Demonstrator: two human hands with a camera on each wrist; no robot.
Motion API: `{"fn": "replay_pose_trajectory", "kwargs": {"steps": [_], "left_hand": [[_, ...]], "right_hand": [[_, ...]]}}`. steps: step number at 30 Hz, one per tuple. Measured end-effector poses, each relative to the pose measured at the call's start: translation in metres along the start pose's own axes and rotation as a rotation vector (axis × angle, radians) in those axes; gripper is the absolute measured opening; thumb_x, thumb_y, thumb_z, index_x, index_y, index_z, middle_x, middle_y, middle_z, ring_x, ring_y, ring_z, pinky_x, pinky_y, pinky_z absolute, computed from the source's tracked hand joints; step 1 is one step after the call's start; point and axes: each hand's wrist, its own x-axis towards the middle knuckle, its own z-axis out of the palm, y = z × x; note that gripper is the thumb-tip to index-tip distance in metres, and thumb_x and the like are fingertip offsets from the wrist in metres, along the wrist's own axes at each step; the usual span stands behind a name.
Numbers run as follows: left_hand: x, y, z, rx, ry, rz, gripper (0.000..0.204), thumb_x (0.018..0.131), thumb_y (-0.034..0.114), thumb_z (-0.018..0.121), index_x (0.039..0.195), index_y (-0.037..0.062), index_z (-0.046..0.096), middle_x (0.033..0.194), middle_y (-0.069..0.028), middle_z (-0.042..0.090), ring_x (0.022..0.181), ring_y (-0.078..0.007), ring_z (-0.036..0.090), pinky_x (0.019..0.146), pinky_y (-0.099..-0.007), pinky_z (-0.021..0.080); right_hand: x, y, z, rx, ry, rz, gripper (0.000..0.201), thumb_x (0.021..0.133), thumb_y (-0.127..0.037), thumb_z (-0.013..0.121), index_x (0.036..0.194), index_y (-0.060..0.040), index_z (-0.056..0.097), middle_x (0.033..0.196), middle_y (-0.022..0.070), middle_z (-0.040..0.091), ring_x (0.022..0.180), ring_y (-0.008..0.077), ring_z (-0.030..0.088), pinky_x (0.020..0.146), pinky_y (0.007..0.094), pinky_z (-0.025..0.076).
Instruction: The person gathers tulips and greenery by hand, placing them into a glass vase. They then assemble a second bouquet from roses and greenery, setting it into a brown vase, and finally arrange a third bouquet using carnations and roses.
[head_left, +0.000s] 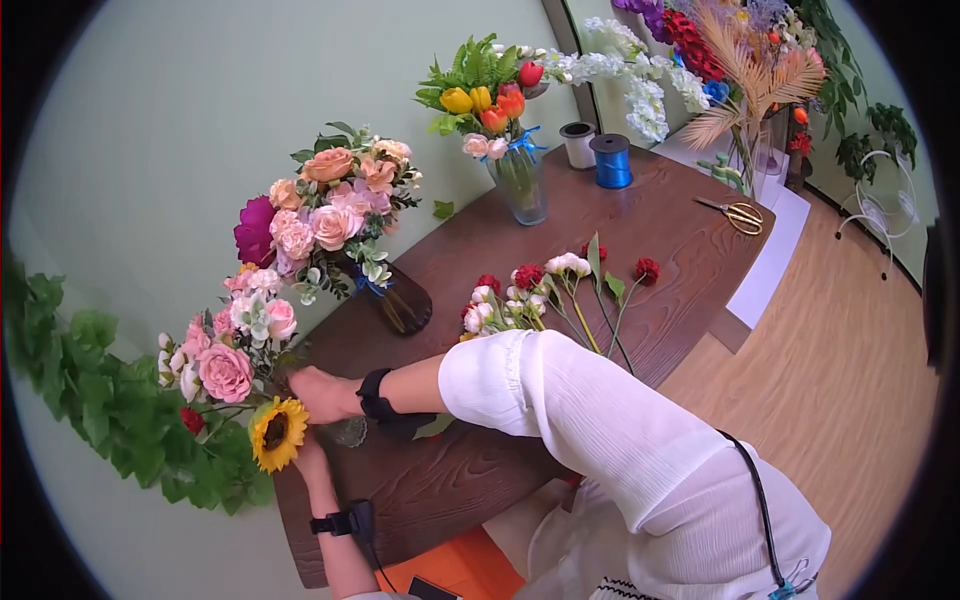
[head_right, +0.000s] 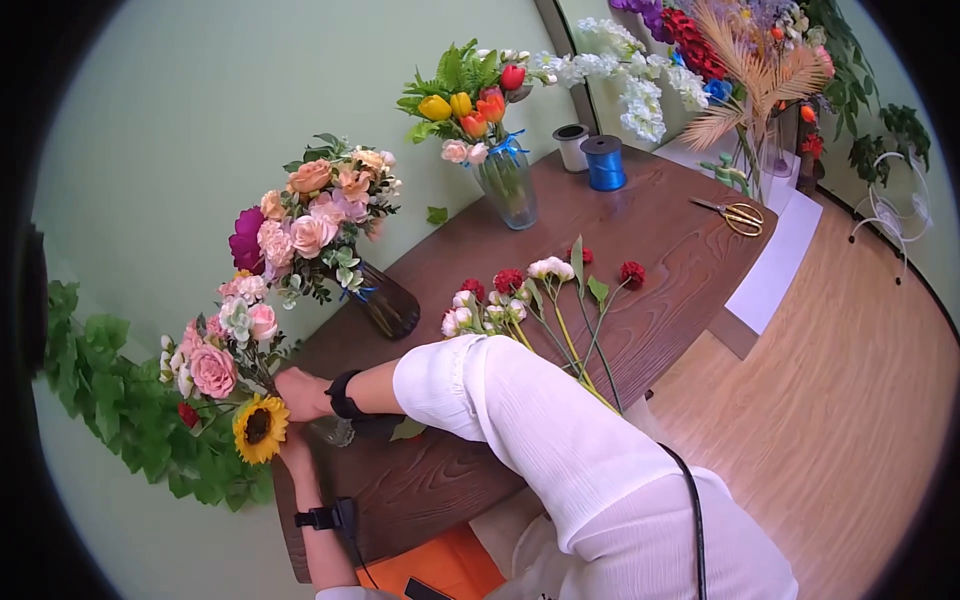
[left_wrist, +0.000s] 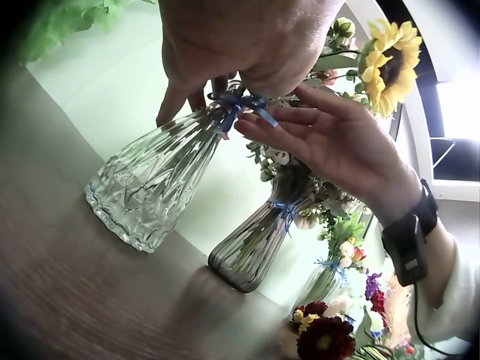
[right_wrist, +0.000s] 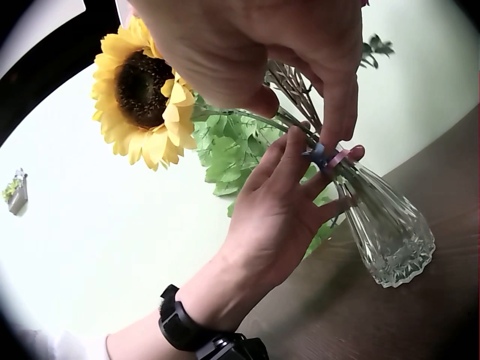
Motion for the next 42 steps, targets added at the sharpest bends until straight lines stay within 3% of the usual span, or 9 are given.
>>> {"fn": "replay_pose_trajectory", "kwargs": {"steps": [12, 14, 20, 22, 25, 28, 29, 35, 42], "left_hand": [[0.001, 0.016, 0.002, 0.056, -0.008, 0.063, 0.027, 0.096, 0.013, 0.049, 0.119, 0.0, 0.055, 0.115, -0.0077, 0.058, 0.103, -0.0176, 0.055, 0.092, -0.0322, 0.043], [0.002, 0.022, 0.003, -0.059, -0.036, -0.008, 0.029, 0.098, 0.017, 0.049, 0.12, -0.0011, 0.052, 0.117, -0.0057, 0.057, 0.103, -0.0154, 0.055, 0.092, -0.0309, 0.045], [-0.011, 0.053, 0.005, 0.123, -0.046, 0.226, 0.026, 0.093, 0.003, 0.049, 0.117, -0.0012, 0.058, 0.116, -0.0084, 0.062, 0.109, -0.0206, 0.056, 0.098, -0.0326, 0.039], [-0.006, 0.017, -0.011, 0.192, -0.052, 0.346, 0.03, 0.097, 0.013, 0.05, 0.123, -0.0011, 0.051, 0.11, -0.0042, 0.059, 0.1, -0.013, 0.055, 0.088, -0.0276, 0.046], [-0.038, 0.03, -0.025, 0.258, -0.001, -0.044, 0.027, 0.095, 0.021, 0.057, 0.11, -0.0003, 0.056, 0.095, -0.0019, 0.058, 0.081, -0.0102, 0.052, 0.074, -0.025, 0.046], [-0.086, 0.108, -0.009, 0.462, -0.115, -0.01, 0.025, 0.092, 0.022, 0.061, 0.104, 0.0011, 0.057, 0.092, -0.0026, 0.058, 0.079, -0.0102, 0.052, 0.071, -0.0235, 0.045], [-0.097, 0.126, -0.001, 0.366, -0.237, 0.002, 0.018, 0.093, 0.015, 0.058, 0.102, -0.0005, 0.059, 0.08, -0.0009, 0.058, 0.066, -0.0079, 0.05, 0.063, -0.0217, 0.043], [-0.145, 0.21, 0.087, -0.322, -1.05, -0.536, 0.028, 0.1, 0.019, 0.043, 0.117, 0.0002, 0.057, 0.09, -0.0053, 0.065, 0.073, -0.008, 0.059, 0.058, -0.0188, 0.043], [-0.168, 0.204, 0.184, -0.795, -0.916, -0.818, 0.035, 0.101, 0.028, 0.044, 0.121, -0.0005, 0.051, 0.088, -0.0058, 0.061, 0.071, -0.0083, 0.056, 0.06, -0.0199, 0.044]], "right_hand": [[-0.042, -0.021, -0.054, -0.193, -0.219, 0.03, 0.049, 0.079, -0.031, 0.066, 0.107, 0.0069, 0.053, 0.105, 0.0284, 0.061, 0.1, 0.0402, 0.06, 0.087, 0.0434, 0.048], [-0.06, -0.032, -0.086, -0.319, -0.492, 0.081, 0.056, 0.085, -0.032, 0.063, 0.124, 0.0044, 0.046, 0.12, 0.0264, 0.052, 0.115, 0.0396, 0.05, 0.096, 0.0426, 0.043], [-0.147, -0.033, -0.193, -0.241, -0.514, 0.123, 0.035, 0.086, -0.031, 0.064, 0.104, -0.0005, 0.063, 0.097, 0.0156, 0.067, 0.093, 0.0308, 0.064, 0.081, 0.0386, 0.05], [-0.184, -0.025, -0.229, -0.206, -0.373, 0.14, 0.03, 0.087, -0.026, 0.064, 0.102, -0.0003, 0.063, 0.091, 0.0139, 0.068, 0.085, 0.0266, 0.066, 0.076, 0.0353, 0.051], [-0.242, -0.03, -0.276, -0.237, -0.155, 0.286, 0.022, 0.091, -0.019, 0.06, 0.101, 0.0005, 0.063, 0.086, 0.0097, 0.067, 0.078, 0.0155, 0.064, 0.069, 0.0298, 0.051], [-0.297, -0.017, -0.295, -0.097, 0.077, 0.481, 0.017, 0.089, -0.015, 0.061, 0.091, 0.0021, 0.062, 0.069, 0.0061, 0.062, 0.062, 0.0112, 0.058, 0.059, 0.0277, 0.047], [-0.311, -0.012, -0.296, -0.089, 0.059, 0.48, 0.017, 0.089, -0.015, 0.061, 0.091, 0.0021, 0.062, 0.069, 0.0061, 0.062, 0.062, 0.0112, 0.058, 0.059, 0.0277, 0.047], [-0.349, -0.005, -0.276, -0.188, 0.269, 0.596, 0.02, 0.089, -0.015, 0.062, 0.083, 0.004, 0.061, 0.061, 0.0047, 0.059, 0.055, 0.0086, 0.055, 0.053, 0.0262, 0.044], [-0.345, 0.002, -0.265, 0.183, 0.194, 0.886, 0.03, 0.089, -0.025, 0.065, 0.077, 0.0026, 0.064, 0.059, 0.0041, 0.062, 0.045, 0.0072, 0.052, 0.042, 0.0234, 0.04]]}}
